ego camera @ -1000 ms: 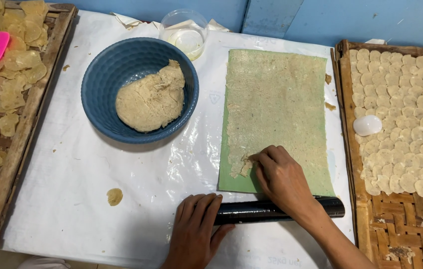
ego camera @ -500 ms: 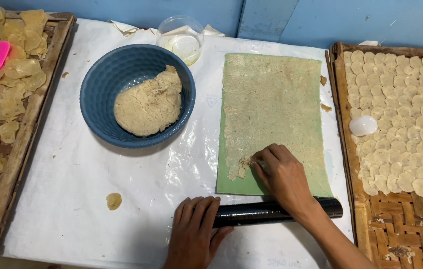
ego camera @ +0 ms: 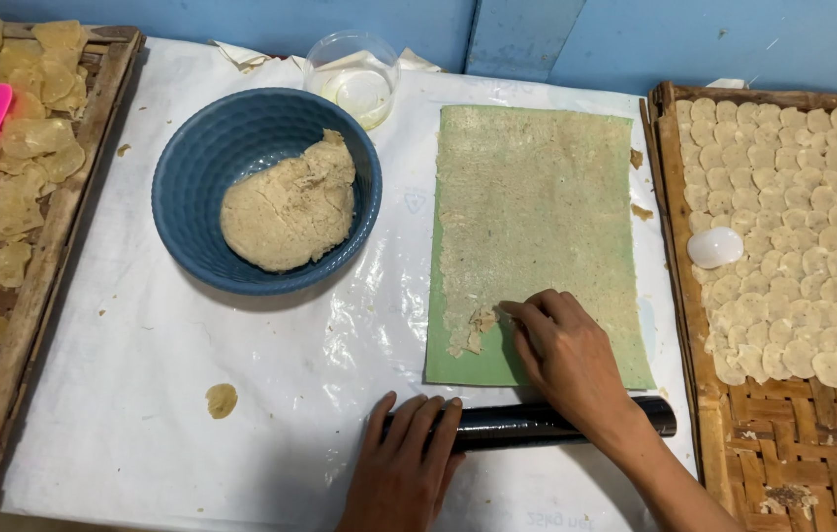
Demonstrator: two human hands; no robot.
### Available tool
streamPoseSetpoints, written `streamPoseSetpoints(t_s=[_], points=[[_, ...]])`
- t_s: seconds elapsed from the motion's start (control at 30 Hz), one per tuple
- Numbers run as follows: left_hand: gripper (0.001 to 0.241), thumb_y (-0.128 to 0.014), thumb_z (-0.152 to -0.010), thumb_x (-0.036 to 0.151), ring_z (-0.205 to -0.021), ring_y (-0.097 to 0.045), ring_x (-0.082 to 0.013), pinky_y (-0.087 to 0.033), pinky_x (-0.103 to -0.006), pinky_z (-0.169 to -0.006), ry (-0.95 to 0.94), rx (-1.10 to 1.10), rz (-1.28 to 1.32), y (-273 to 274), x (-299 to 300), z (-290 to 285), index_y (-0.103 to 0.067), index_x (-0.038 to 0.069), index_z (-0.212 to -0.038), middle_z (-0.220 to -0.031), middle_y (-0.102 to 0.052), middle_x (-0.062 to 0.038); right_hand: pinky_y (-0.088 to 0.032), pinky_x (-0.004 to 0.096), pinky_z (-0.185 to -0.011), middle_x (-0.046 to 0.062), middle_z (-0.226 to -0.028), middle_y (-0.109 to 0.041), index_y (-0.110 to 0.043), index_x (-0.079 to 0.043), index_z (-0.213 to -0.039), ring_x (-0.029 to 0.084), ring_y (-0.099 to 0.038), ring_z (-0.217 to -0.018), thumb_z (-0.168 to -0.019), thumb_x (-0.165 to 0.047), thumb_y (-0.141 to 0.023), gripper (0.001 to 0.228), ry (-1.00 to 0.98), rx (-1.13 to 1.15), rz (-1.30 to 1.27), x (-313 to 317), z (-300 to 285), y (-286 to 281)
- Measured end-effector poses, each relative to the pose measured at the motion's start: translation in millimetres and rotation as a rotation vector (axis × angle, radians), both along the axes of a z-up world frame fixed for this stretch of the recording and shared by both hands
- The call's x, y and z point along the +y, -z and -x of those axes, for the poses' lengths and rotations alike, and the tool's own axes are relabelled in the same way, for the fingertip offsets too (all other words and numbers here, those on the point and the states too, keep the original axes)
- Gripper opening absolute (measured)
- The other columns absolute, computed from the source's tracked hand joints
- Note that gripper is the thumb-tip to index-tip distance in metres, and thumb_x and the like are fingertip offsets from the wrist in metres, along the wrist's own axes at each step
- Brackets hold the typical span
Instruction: Rolling out cracker dough with a rolling pin and cutting it into circular shapes using a cutter.
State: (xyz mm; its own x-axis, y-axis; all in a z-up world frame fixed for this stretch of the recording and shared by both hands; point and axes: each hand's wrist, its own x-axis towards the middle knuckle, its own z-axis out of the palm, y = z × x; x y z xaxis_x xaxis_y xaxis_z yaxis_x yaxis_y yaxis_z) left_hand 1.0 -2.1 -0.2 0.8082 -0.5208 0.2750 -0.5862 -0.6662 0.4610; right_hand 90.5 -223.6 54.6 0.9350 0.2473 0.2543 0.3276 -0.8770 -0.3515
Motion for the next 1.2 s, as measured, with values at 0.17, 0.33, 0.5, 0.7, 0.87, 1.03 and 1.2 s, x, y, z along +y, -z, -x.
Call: streamPoseSetpoints(t_s=[0.17,0.33,0.5,0.7,0.87,1.03,1.2], points=[[0.05,-0.074,-0.089,0.017,-0.107,-0.058,-0.0311,-0.042,-0.0542,-0.098,0.027,-0.097,0.0,-16.1,0.3,-13.5,-0.057,-0.004,-0.131,-0.118,-0.06,-0.019,-0.051,0.035,-0.06,0.008,-0.091,-0.067,-0.074,-0.004,-0.111,0.022,-0.062,-0.069,-0.089,-0.013,-0.067,0.025,0.033,0.032,-0.072,0.2,9.2,-24.3],[0.044,-0.071,-0.09,0.019,-0.101,-0.062,-0.028,-0.046,-0.0483,-0.092,0.033,-0.185,0.014,-50.8,6.0,-54.3,-0.058,-0.001,-0.127,-0.114,-0.062,-0.016,-0.057,0.031,-0.057,0.008,-0.09,-0.073,-0.074,-0.005,-0.115,0.019,-0.068,-0.067,-0.088,-0.024,-0.07,0.032,0.05,0.083,-0.071,-13.4,4.9,-26.5],[0.046,-0.073,-0.091,0.021,-0.1,-0.064,-0.0259,-0.043,-0.0477,-0.098,0.018,-0.199,0.0,-38.8,4.7,-104.5,-0.063,-0.003,-0.128,-0.111,-0.068,-0.017,-0.051,0.032,-0.056,0.009,-0.085,-0.073,-0.076,-0.003,-0.11,0.021,-0.064,-0.061,-0.098,-0.032,-0.061,0.035,0.058,-0.021,0.037,-20.3,-24.5,-11.6],[0.053,-0.063,-0.097,0.029,-0.115,-0.06,-0.0295,-0.034,-0.0566,-0.113,0.0,-0.094,-0.135,-29.6,-0.6,-124.1,-0.055,-0.004,-0.138,-0.118,-0.066,-0.017,-0.054,0.036,-0.074,0.011,-0.105,-0.06,-0.066,-0.006,-0.125,0.024,-0.057,-0.089,-0.106,-0.039,-0.044,0.044,0.097,0.047,0.11,-21.2,-52.5,13.3],[0.064,-0.043,-0.108,0.044,-0.143,-0.045,-0.0436,-0.016,-0.0661,-0.12,0.005,-0.152,-0.174,-27.7,-2.7,-147.8,-0.051,-0.009,-0.142,-0.144,-0.054,-0.033,-0.046,0.049,-0.1,0.026,-0.132,-0.058,-0.057,-0.005,-0.142,0.042,-0.053,-0.127,-0.111,-0.038,-0.04,0.048,0.132,0.078,0.146,-13.3,-66.8,1.9],[0.075,-0.048,-0.104,0.05,-0.147,-0.04,-0.0458,-0.011,-0.0674,-0.121,-0.008,-0.158,-0.148,-31.4,-5.3,-134.9,-0.047,-0.012,-0.145,-0.148,-0.05,-0.035,-0.039,0.049,-0.11,0.023,-0.146,-0.053,-0.049,-0.008,-0.151,0.039,-0.046,-0.139,-0.11,-0.045,-0.036,0.057,0.116,0.019,0.187,-7.4,-52.6,7.7],[0.073,-0.048,-0.103,0.043,-0.152,-0.03,-0.0433,-0.02,-0.063,-0.123,-0.004,-0.164,-0.152,-27.2,-2.3,-93.7,-0.035,-0.013,-0.149,-0.159,-0.034,-0.034,-0.03,0.049,-0.12,0.024,-0.154,-0.05,-0.041,0.005,-0.152,0.035,-0.043,-0.146,-0.103,-0.033,-0.036,0.062,0.084,-0.104,0.207,-9.4,-15.8,21.5]])
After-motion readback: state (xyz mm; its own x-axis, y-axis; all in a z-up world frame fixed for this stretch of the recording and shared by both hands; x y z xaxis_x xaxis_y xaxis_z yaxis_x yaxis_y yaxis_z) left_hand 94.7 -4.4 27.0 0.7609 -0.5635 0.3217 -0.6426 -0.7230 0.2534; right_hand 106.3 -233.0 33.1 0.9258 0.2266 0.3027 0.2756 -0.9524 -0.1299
